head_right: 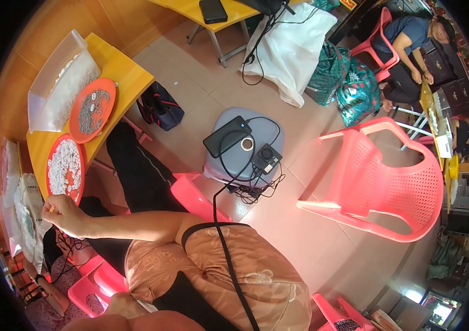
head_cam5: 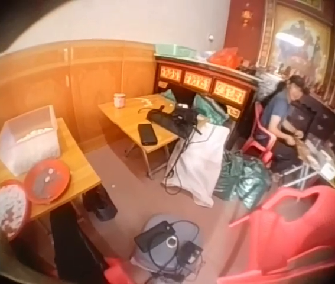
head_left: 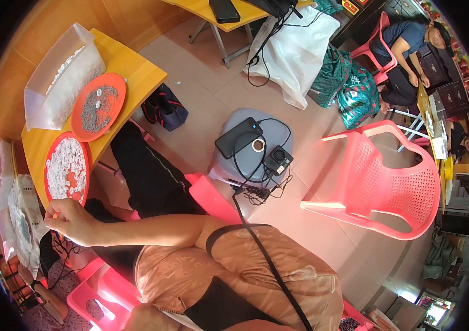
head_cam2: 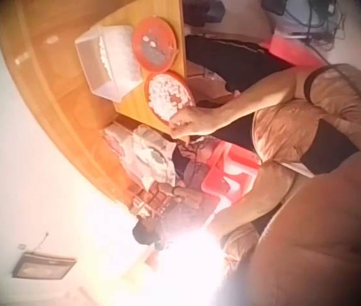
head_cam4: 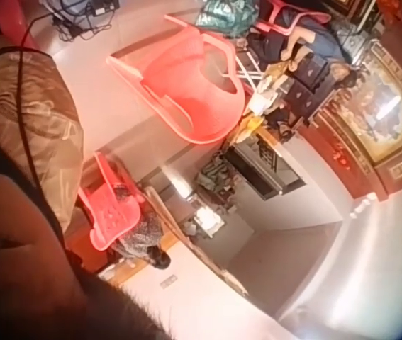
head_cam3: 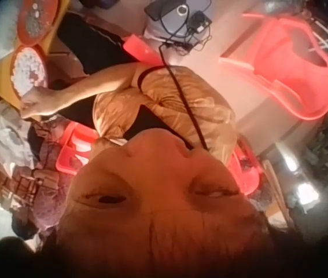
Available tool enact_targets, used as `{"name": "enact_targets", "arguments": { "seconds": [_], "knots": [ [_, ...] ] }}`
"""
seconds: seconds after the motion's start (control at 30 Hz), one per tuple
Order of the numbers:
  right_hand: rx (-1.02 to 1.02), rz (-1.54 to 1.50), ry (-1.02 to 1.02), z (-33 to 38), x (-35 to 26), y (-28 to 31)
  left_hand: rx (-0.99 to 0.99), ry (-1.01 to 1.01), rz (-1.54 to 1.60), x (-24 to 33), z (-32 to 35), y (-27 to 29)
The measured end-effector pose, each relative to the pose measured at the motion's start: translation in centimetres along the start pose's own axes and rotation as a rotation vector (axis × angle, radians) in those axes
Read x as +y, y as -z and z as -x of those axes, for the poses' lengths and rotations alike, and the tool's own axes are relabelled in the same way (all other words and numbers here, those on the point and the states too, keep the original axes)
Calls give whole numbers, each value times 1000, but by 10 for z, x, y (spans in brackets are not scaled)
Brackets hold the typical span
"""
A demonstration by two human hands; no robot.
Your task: Manually assembling small white plastic components at a workbench.
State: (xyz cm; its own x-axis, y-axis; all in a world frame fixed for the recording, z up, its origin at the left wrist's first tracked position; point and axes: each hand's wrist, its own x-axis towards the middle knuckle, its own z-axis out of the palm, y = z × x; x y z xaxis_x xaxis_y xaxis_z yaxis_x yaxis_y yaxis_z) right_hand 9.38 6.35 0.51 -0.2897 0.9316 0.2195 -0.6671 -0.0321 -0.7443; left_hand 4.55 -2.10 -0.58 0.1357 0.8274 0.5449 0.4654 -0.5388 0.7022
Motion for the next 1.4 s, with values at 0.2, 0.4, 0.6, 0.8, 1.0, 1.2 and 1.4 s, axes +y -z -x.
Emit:
{"name": "enact_targets", "arguments": {
  "seconds": [0.2, 0.4, 0.6, 0.8, 1.0, 1.2, 1.4],
  "knots": [
    [7, -7, 22, 2, 6, -2, -10, -24, -28, -1, -6, -1],
    [0, -12, -17, 3, 4, -2, -20, -20, -60, -2, -3, -4],
    [14, -18, 12, -1, 3, 0, -29, 0, -102, -6, -2, -5],
    [18, -11, -7, 2, -1, -4, -58, 60, -178, -7, 12, -5],
    [107, -43, 132, -6, 6, -3, -96, 57, -182, -12, 5, -19],
    [86, -58, 70, -5, -5, 3, -105, 29, -207, -17, -6, -25],
    [69, -27, 81, -6, 1, 1, -97, -7, -225, -24, -21, -32]
  ]
}}
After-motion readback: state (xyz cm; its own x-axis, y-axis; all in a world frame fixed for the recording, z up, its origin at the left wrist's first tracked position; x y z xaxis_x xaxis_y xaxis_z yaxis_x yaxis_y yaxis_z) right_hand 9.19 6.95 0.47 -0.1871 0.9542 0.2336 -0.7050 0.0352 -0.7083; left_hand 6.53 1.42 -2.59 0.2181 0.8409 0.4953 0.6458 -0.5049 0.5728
